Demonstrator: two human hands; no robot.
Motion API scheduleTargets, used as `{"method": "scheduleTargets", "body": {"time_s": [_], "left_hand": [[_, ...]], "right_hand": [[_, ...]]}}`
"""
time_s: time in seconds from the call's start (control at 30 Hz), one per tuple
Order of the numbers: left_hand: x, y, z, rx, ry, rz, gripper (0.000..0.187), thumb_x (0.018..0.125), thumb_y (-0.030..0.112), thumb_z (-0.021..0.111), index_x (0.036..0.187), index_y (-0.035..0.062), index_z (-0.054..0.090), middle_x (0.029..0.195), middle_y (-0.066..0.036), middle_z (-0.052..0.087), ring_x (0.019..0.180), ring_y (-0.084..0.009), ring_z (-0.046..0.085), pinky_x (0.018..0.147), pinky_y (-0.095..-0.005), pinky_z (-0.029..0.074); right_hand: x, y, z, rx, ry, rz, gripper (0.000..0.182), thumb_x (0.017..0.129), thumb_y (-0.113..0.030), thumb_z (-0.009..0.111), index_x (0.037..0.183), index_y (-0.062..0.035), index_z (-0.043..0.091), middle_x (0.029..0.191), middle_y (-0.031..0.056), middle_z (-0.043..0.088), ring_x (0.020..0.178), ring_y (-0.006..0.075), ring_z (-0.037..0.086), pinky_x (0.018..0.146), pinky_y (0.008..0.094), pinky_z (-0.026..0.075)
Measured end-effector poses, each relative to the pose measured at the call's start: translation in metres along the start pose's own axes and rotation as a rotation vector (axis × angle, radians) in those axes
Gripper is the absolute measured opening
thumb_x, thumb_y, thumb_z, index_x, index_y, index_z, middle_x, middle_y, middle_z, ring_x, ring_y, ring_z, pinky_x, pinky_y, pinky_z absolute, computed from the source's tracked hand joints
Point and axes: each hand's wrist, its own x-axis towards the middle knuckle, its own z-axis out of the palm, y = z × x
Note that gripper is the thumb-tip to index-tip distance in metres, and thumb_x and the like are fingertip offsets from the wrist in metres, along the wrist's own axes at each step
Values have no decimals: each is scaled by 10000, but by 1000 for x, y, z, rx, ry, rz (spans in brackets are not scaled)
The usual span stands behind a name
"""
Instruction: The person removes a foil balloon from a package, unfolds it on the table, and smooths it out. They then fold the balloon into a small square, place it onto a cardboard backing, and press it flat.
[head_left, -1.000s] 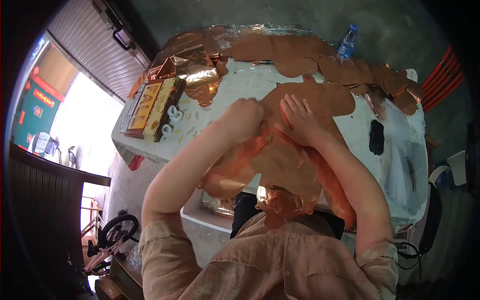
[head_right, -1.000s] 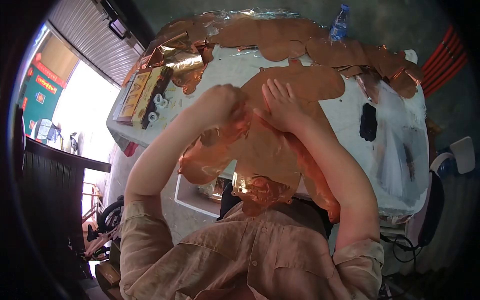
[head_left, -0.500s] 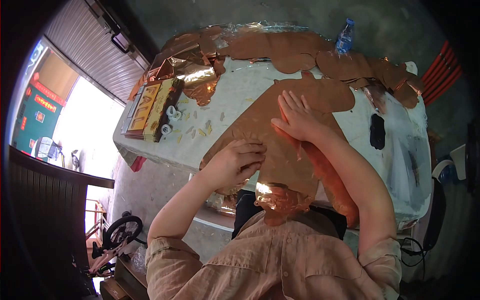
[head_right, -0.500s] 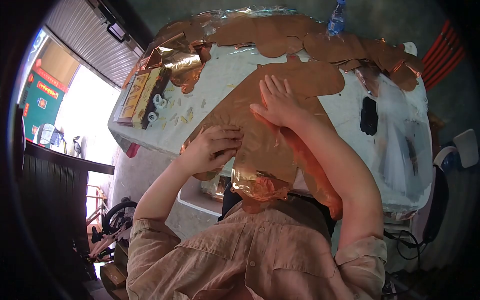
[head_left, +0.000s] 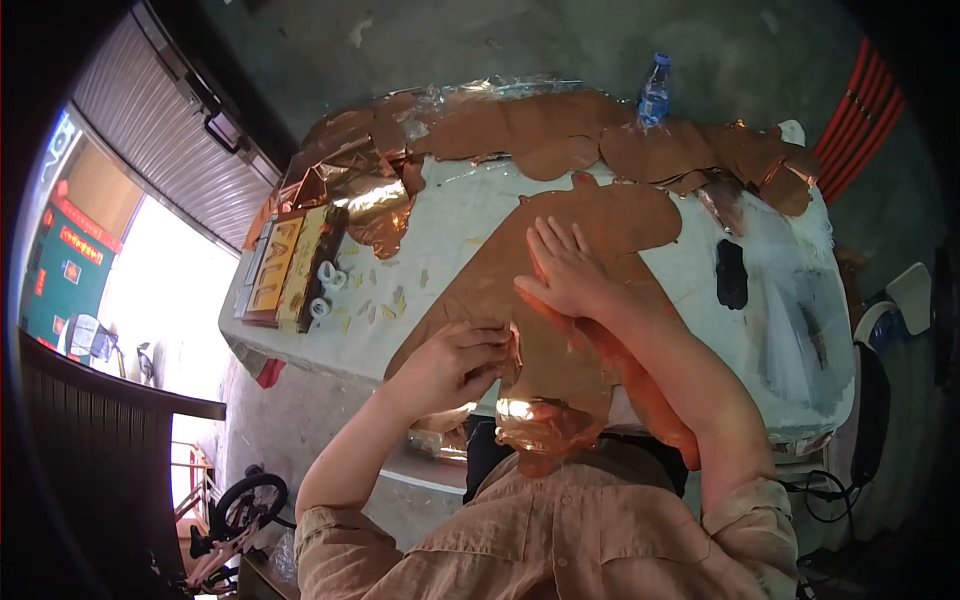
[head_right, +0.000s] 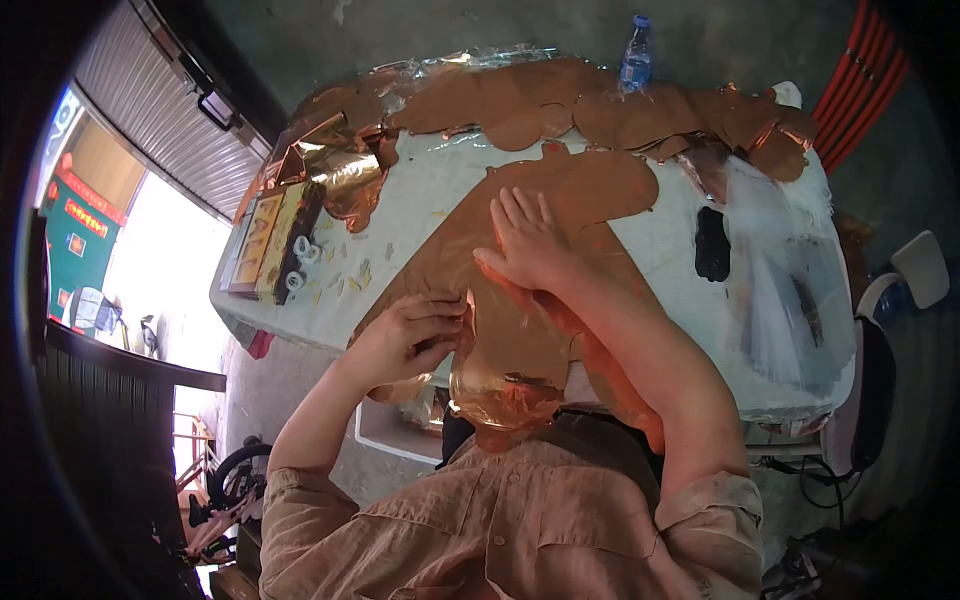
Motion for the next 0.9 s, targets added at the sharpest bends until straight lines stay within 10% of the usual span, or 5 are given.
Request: {"method": "scheduleTargets", "body": {"time_s": [0.23, 0.9], "left_hand": [[43, 2, -31, 14, -256, -214, 203, 781, 57, 590, 970, 24, 657, 1022, -157, 642, 970, -324, 601, 820, -382, 499], [124, -127, 35, 270, 224, -41, 195, 779, 99, 611, 962, 38, 640, 1029, -122, 610, 928, -329, 547, 846, -389, 467]], "right_hand": [[1, 0, 6, 13, 34, -1, 824, 889, -560, 443, 1418, 46, 262, 1498, 226, 225, 1415, 336, 167, 1142, 504, 101], [2, 2, 11, 42, 122, -17, 807, 896, -554, 434, 1392, 70, 308, 1464, 231, 296, 1395, 336, 221, 1139, 493, 120]]}}
